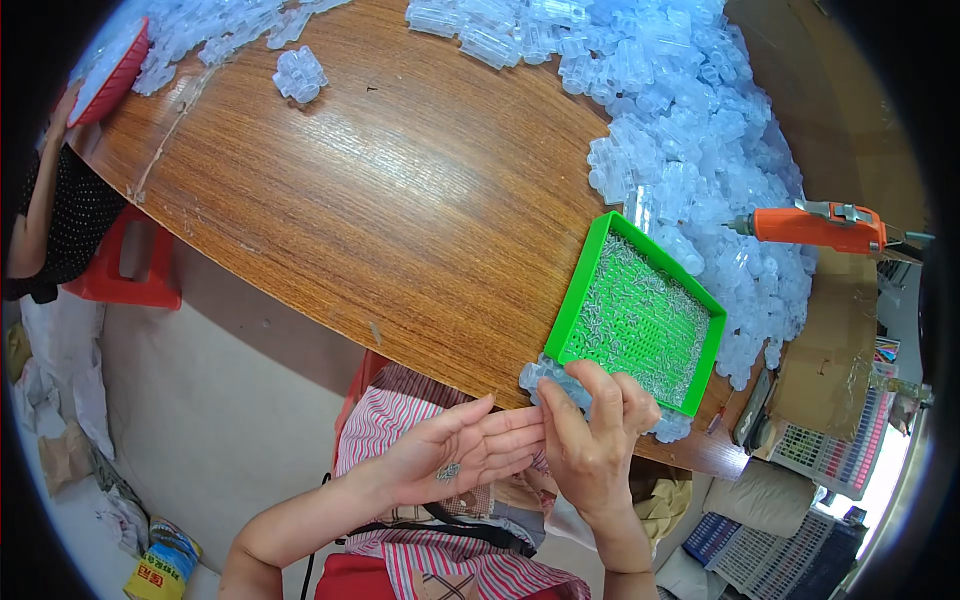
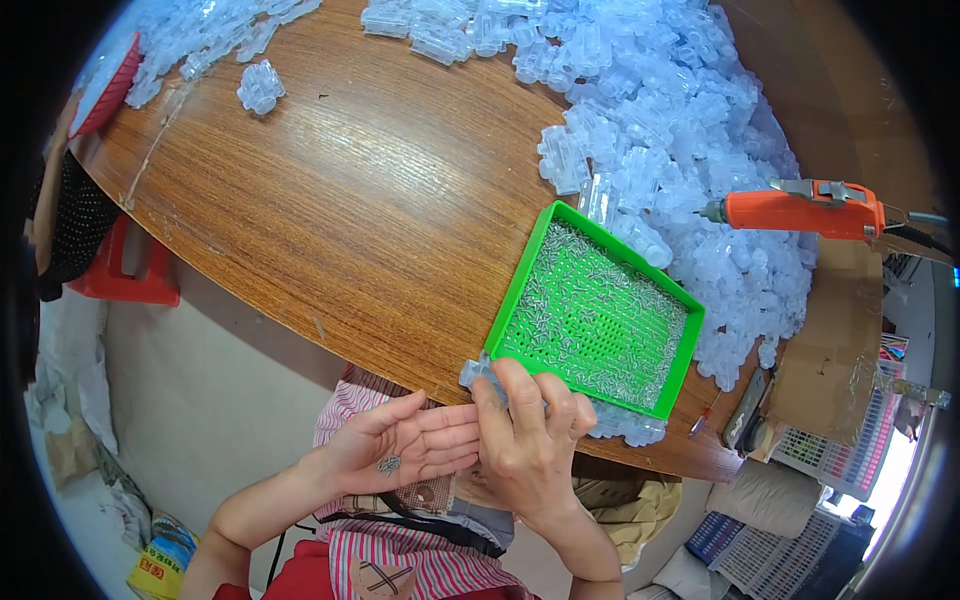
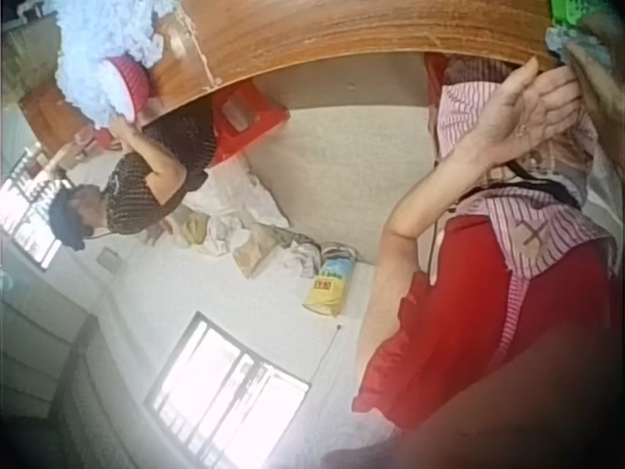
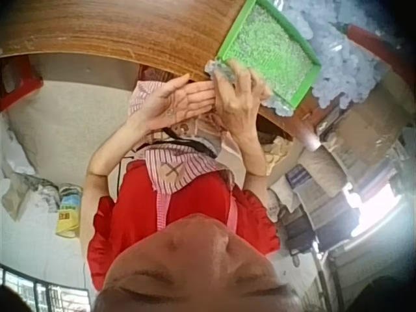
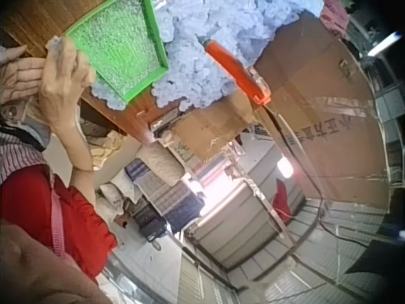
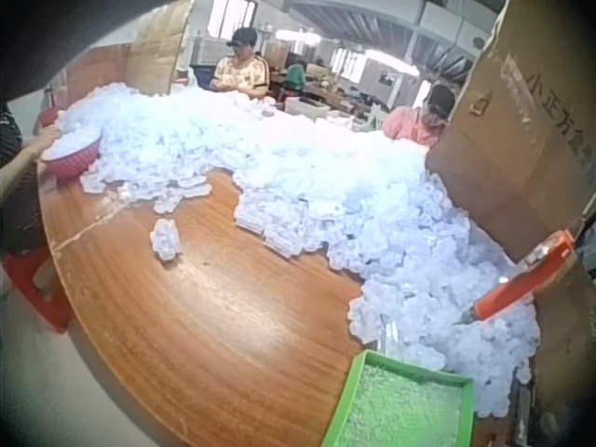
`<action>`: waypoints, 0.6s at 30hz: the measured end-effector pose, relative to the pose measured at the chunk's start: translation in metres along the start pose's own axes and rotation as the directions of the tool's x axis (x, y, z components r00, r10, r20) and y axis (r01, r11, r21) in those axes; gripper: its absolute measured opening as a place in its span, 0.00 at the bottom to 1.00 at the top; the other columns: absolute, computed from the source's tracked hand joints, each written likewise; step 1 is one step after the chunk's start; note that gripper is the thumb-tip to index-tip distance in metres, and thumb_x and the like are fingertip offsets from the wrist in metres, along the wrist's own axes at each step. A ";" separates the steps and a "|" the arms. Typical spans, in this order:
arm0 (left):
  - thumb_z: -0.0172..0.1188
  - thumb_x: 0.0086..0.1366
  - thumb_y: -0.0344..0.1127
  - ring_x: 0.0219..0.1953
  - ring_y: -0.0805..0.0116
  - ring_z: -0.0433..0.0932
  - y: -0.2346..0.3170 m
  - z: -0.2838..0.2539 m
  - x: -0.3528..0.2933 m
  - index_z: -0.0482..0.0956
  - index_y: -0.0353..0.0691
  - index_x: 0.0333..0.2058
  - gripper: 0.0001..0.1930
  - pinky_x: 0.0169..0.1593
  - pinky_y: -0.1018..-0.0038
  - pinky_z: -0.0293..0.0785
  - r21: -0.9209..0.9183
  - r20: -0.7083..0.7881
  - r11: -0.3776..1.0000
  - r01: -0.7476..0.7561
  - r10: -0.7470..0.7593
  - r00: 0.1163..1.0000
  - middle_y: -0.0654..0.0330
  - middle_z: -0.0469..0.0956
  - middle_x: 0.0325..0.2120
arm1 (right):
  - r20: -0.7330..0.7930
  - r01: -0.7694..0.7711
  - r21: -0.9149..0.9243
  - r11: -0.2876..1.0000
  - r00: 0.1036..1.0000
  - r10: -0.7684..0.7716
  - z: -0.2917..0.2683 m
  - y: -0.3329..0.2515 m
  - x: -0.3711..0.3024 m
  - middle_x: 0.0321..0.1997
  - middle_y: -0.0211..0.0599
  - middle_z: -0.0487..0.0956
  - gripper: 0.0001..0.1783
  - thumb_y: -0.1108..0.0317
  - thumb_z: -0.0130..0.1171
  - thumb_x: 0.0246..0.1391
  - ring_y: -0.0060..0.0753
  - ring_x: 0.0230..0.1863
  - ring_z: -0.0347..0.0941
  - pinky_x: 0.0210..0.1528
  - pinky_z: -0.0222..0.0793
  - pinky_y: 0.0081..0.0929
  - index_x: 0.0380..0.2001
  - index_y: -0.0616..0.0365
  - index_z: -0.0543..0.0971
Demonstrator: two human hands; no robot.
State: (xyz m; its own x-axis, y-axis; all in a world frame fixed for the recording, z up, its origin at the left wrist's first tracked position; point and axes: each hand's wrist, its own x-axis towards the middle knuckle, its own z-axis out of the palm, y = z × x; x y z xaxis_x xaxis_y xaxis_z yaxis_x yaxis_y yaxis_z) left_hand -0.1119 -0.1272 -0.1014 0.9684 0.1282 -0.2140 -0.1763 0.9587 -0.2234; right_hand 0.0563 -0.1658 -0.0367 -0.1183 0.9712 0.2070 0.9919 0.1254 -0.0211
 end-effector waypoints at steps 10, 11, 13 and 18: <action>0.33 0.72 0.55 0.70 0.60 0.46 0.007 0.035 0.000 0.45 0.34 0.67 0.35 0.71 0.64 0.39 0.066 -0.001 0.998 -0.009 0.009 1.000 0.50 0.48 0.68 | -0.077 -0.319 0.689 0.650 0.860 0.504 -0.029 0.018 -0.017 0.37 0.37 0.74 0.12 0.75 0.62 0.45 0.36 0.40 0.68 0.42 0.63 0.32 0.37 0.58 0.81; 0.33 0.72 0.55 0.70 0.60 0.46 0.011 0.043 0.003 0.44 0.34 0.67 0.35 0.71 0.64 0.38 0.087 0.010 0.996 -0.020 0.019 1.000 0.50 0.48 0.68 | -0.143 -0.176 0.853 0.491 0.826 0.545 -0.044 0.017 -0.011 0.35 0.38 0.75 0.13 0.78 0.58 0.45 0.36 0.40 0.69 0.43 0.65 0.28 0.38 0.61 0.80; 0.31 0.72 0.55 0.70 0.58 0.45 0.022 0.059 0.018 0.44 0.35 0.67 0.35 0.72 0.62 0.36 0.085 0.052 0.994 -0.073 0.068 0.996 0.49 0.48 0.68 | 0.185 -0.023 0.968 -0.249 0.737 0.650 -0.110 -0.007 0.004 0.33 0.36 0.73 0.05 0.73 0.51 0.55 0.31 0.35 0.69 0.39 0.66 0.25 0.33 0.63 0.74; 0.36 0.72 0.46 0.69 0.56 0.49 0.042 0.101 0.086 0.52 0.38 0.66 0.28 0.71 0.61 0.42 -0.002 0.138 0.978 -0.210 0.208 0.968 0.54 0.53 0.67 | -0.536 0.618 0.744 -0.254 0.779 0.324 -0.162 -0.006 -0.002 0.52 0.36 0.73 0.21 0.62 0.58 0.54 0.34 0.51 0.69 0.53 0.56 0.38 0.52 0.49 0.73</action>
State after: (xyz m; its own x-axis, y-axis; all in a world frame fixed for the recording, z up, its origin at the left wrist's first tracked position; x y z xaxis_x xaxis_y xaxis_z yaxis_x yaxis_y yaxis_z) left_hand -0.0184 -0.0500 -0.0335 0.9253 0.3588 -0.1229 -0.3761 0.9099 -0.1749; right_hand 0.0578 -0.2015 0.1218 0.2541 0.6889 0.6789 -0.3600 0.7189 -0.5947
